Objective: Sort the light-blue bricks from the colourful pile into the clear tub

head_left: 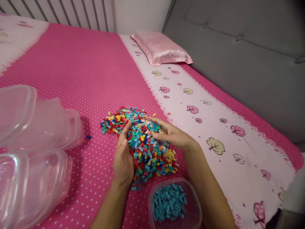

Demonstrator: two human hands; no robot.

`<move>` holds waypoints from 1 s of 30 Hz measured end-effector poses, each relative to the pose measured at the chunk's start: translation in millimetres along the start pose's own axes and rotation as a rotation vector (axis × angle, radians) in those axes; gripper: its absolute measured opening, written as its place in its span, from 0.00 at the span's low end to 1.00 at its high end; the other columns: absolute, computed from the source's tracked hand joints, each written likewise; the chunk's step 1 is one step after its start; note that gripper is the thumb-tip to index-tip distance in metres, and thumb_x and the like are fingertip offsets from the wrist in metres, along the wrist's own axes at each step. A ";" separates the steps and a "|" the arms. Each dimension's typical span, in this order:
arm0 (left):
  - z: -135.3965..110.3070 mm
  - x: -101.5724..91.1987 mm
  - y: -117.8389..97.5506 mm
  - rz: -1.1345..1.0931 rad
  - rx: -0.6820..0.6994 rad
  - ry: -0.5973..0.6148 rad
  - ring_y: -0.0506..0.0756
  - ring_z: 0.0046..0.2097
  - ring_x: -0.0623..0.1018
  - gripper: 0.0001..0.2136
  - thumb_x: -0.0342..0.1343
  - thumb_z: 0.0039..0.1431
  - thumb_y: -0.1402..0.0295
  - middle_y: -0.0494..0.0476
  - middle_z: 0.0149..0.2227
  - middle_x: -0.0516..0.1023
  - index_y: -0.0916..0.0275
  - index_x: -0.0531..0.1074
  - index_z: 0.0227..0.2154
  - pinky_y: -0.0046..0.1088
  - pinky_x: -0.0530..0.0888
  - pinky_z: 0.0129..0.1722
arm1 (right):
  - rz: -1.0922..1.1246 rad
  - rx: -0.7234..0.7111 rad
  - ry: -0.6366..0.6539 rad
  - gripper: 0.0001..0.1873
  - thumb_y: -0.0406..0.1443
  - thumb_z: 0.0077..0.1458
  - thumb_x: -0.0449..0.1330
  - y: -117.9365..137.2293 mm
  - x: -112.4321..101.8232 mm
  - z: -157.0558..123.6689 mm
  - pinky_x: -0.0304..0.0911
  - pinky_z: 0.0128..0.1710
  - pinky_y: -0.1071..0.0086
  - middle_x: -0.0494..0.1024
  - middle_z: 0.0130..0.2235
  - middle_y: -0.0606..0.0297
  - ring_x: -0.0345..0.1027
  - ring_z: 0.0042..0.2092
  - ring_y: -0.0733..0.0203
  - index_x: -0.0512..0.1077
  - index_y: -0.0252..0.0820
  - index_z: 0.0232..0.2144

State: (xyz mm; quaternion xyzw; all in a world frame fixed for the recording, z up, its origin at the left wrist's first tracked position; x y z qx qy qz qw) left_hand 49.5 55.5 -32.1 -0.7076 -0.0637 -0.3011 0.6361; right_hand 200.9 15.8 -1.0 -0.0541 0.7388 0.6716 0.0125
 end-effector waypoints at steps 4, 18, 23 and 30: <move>1.6 -1.1 -0.6 0.031 0.036 -0.046 0.58 0.63 0.61 0.22 0.49 0.57 0.54 0.57 0.58 0.69 0.62 0.72 0.48 0.37 0.54 0.65 | -0.062 -0.054 0.037 0.25 0.45 0.59 0.57 7.4 -2.4 -5.2 0.51 0.64 0.55 0.63 0.63 0.66 0.53 0.64 0.56 0.64 0.52 0.58; 2.5 -34.4 9.1 0.141 0.150 -0.498 0.53 0.45 0.76 0.09 0.54 0.51 0.69 0.51 0.38 0.79 0.61 0.78 0.32 0.32 0.69 0.52 | -0.158 -0.081 -0.284 0.16 0.35 0.58 0.57 0.5 -35.2 -9.3 0.64 0.52 0.60 0.76 0.49 0.59 0.71 0.48 0.60 0.70 0.43 0.49; 0.6 -30.9 6.8 0.135 0.161 -0.536 0.52 0.44 0.75 0.08 0.54 0.49 0.71 0.49 0.37 0.79 0.61 0.78 0.31 0.30 0.69 0.51 | -0.392 0.055 -0.456 0.12 0.31 0.53 0.57 -15.6 -51.2 -10.6 0.67 0.42 0.65 0.78 0.38 0.58 0.72 0.39 0.62 0.73 0.36 0.41; -1.3 -29.3 7.1 0.169 0.173 -0.558 0.52 0.46 0.75 0.08 0.54 0.48 0.73 0.49 0.38 0.79 0.60 0.78 0.30 0.30 0.68 0.53 | -0.558 0.221 -0.402 0.13 0.25 0.50 0.56 -26.6 -43.3 -5.9 0.65 0.36 0.71 0.79 0.33 0.62 0.72 0.34 0.65 0.76 0.38 0.37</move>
Point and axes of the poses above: each hand's wrist, its own z-axis towards the middle knuckle, its own x-axis out of the palm, y = z × x, the point moved 5 cm from there along z, towards the middle knuckle
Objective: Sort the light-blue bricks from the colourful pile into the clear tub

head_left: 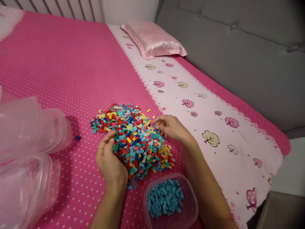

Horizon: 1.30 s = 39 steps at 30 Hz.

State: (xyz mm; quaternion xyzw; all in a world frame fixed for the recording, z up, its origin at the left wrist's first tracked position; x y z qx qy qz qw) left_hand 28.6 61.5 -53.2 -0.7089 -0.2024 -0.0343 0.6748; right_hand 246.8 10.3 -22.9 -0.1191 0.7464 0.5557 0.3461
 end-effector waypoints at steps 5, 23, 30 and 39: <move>-1.6 -0.4 1.2 0.023 -0.030 -0.007 0.52 0.46 0.75 0.09 0.55 0.48 0.72 0.48 0.38 0.79 0.60 0.78 0.31 0.30 0.68 0.52 | -0.185 0.057 -0.103 0.13 0.27 0.54 0.54 -3.1 -1.2 2.1 0.66 0.38 0.70 0.80 0.32 0.63 0.73 0.33 0.63 0.77 0.40 0.38; -13.9 5.4 -14.7 0.391 0.352 0.233 0.56 0.54 0.71 0.07 0.55 0.56 0.69 0.55 0.47 0.76 0.59 0.76 0.37 0.35 0.64 0.56 | -0.101 0.034 -0.278 0.05 0.32 0.48 0.59 -23.2 -20.5 6.8 0.60 0.33 0.72 0.76 0.29 0.66 0.67 0.30 0.66 0.74 0.39 0.31; -14.2 8.2 -11.7 0.404 0.325 0.268 0.56 0.50 0.73 0.06 0.55 0.56 0.67 0.55 0.44 0.75 0.60 0.75 0.35 0.36 0.66 0.54 | -0.101 -0.015 -0.061 0.09 0.32 0.50 0.59 -19.8 -16.2 2.8 0.59 0.30 0.74 0.77 0.27 0.67 0.67 0.29 0.67 0.78 0.40 0.34; -13.9 10.7 -12.1 0.445 0.338 0.297 0.57 0.50 0.73 0.07 0.55 0.56 0.66 0.57 0.43 0.75 0.61 0.75 0.35 0.37 0.67 0.53 | -0.270 0.051 -0.015 0.08 0.30 0.47 0.63 -10.3 1.3 4.6 0.60 0.30 0.74 0.77 0.25 0.67 0.68 0.26 0.67 0.78 0.39 0.32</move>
Point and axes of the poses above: each hand's wrist, its own z-axis towards the middle knuckle, its own x-axis out of the palm, y = z × x, the point moved 5 cm from there along z, towards the middle knuckle
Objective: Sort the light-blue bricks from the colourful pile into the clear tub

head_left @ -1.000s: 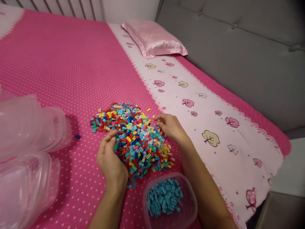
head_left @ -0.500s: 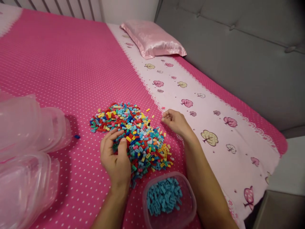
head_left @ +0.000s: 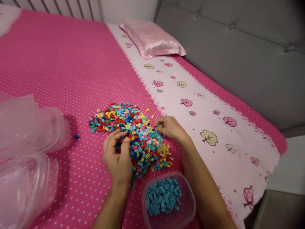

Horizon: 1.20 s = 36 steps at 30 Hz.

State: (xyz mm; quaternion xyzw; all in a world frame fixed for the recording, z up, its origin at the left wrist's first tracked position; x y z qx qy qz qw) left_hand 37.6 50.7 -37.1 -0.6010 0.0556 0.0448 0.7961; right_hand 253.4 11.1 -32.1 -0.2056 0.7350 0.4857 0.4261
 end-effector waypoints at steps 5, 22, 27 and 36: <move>-0.6 0.7 1.2 0.014 -0.014 0.011 0.57 0.49 0.73 0.07 0.55 0.56 0.66 0.57 0.43 0.75 0.61 0.75 0.34 0.37 0.66 0.52 | -0.061 -0.037 -0.015 0.11 0.28 0.45 0.60 2.4 -0.8 -0.7 0.61 0.32 0.72 0.78 0.28 0.64 0.69 0.29 0.64 0.79 0.40 0.32; -0.2 0.7 1.7 0.024 -0.027 0.017 0.58 0.49 0.73 0.07 0.55 0.55 0.65 0.57 0.42 0.75 0.61 0.76 0.33 0.38 0.66 0.52 | 0.418 -0.251 0.307 0.08 0.36 0.49 0.63 39.3 -36.9 -45.3 0.63 0.28 0.75 0.77 0.26 0.66 0.68 0.27 0.68 0.76 0.39 0.32; 0.2 0.8 1.3 0.020 -0.013 0.021 0.58 0.48 0.73 0.08 0.54 0.56 0.65 0.57 0.42 0.75 0.61 0.76 0.33 0.37 0.67 0.52 | 0.300 -0.566 0.652 0.06 0.32 0.53 0.60 81.9 -40.4 -94.6 0.65 0.36 0.74 0.79 0.33 0.64 0.71 0.33 0.66 0.77 0.42 0.33; 0.6 1.1 -1.2 0.022 -0.016 0.021 0.57 0.48 0.73 0.07 0.54 0.55 0.65 0.56 0.41 0.75 0.60 0.76 0.33 0.36 0.67 0.51 | 0.218 -0.606 0.658 0.11 0.36 0.52 0.64 91.2 -37.0 -112.1 0.64 0.38 0.74 0.81 0.38 0.64 0.73 0.37 0.64 0.76 0.46 0.41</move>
Point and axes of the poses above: each hand's wrist, its own z-axis towards the middle knuckle, its own x-axis out of the palm, y = z × x, the point moved 5 cm from there along z, towards the middle knuckle
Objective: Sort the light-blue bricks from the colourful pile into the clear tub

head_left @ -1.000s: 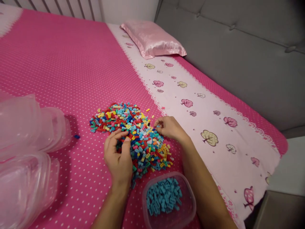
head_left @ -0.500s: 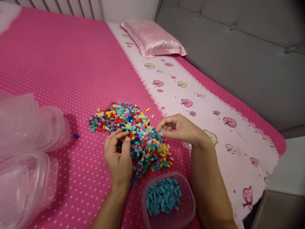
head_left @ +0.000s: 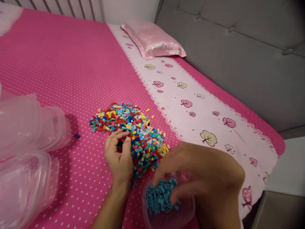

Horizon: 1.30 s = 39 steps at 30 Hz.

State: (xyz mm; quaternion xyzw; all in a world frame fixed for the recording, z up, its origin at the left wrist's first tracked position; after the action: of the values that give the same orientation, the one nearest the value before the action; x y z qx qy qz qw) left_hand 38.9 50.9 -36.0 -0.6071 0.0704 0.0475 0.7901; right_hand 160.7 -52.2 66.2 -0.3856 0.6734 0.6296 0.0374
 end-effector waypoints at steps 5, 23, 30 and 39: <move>-0.1 0.2 0.5 0.006 0.002 0.007 0.58 0.48 0.73 0.08 0.54 0.55 0.65 0.57 0.41 0.75 0.60 0.76 0.33 0.37 0.67 0.51 | -0.064 0.075 -0.338 0.09 0.32 0.54 0.60 -27.1 -24.0 20.5 0.65 0.38 0.74 0.81 0.39 0.65 0.73 0.39 0.65 0.76 0.44 0.39; -0.2 3.3 1.1 0.122 0.056 0.076 0.59 0.49 0.73 0.10 0.55 0.55 0.64 0.60 0.43 0.76 0.61 0.78 0.36 0.40 0.68 0.52 | -0.194 0.312 -0.474 0.13 0.27 0.46 0.63 -86.9 -17.5 53.7 0.61 0.33 0.72 0.78 0.34 0.66 0.70 0.35 0.65 0.73 0.41 0.36; 0.3 4.3 0.8 0.139 0.063 0.081 0.59 0.49 0.73 0.11 0.55 0.55 0.64 0.61 0.43 0.76 0.62 0.78 0.36 0.41 0.68 0.52 | -0.242 0.329 -0.483 0.14 0.26 0.46 0.60 -81.8 -24.5 46.9 0.60 0.35 0.71 0.79 0.35 0.65 0.69 0.36 0.64 0.74 0.41 0.38; 0.5 4.1 0.2 0.141 0.062 0.075 0.59 0.49 0.73 0.10 0.55 0.55 0.63 0.61 0.43 0.76 0.62 0.77 0.35 0.41 0.68 0.52 | -0.191 0.199 -0.540 0.14 0.24 0.46 0.58 -79.9 -32.6 40.8 0.62 0.38 0.71 0.79 0.37 0.65 0.70 0.37 0.65 0.74 0.39 0.37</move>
State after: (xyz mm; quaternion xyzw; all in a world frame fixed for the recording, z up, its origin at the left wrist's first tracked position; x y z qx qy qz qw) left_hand 42.9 51.4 -36.7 -0.5770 0.1440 0.0779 0.8001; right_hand 211.0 6.2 9.8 -0.2604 0.6582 0.6340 0.3116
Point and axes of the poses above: each hand's wrist, its own z-axis towards the middle knuckle, its own x-axis out of the palm, y = z × x, the point moved 5 cm from there along z, towards the middle knuckle
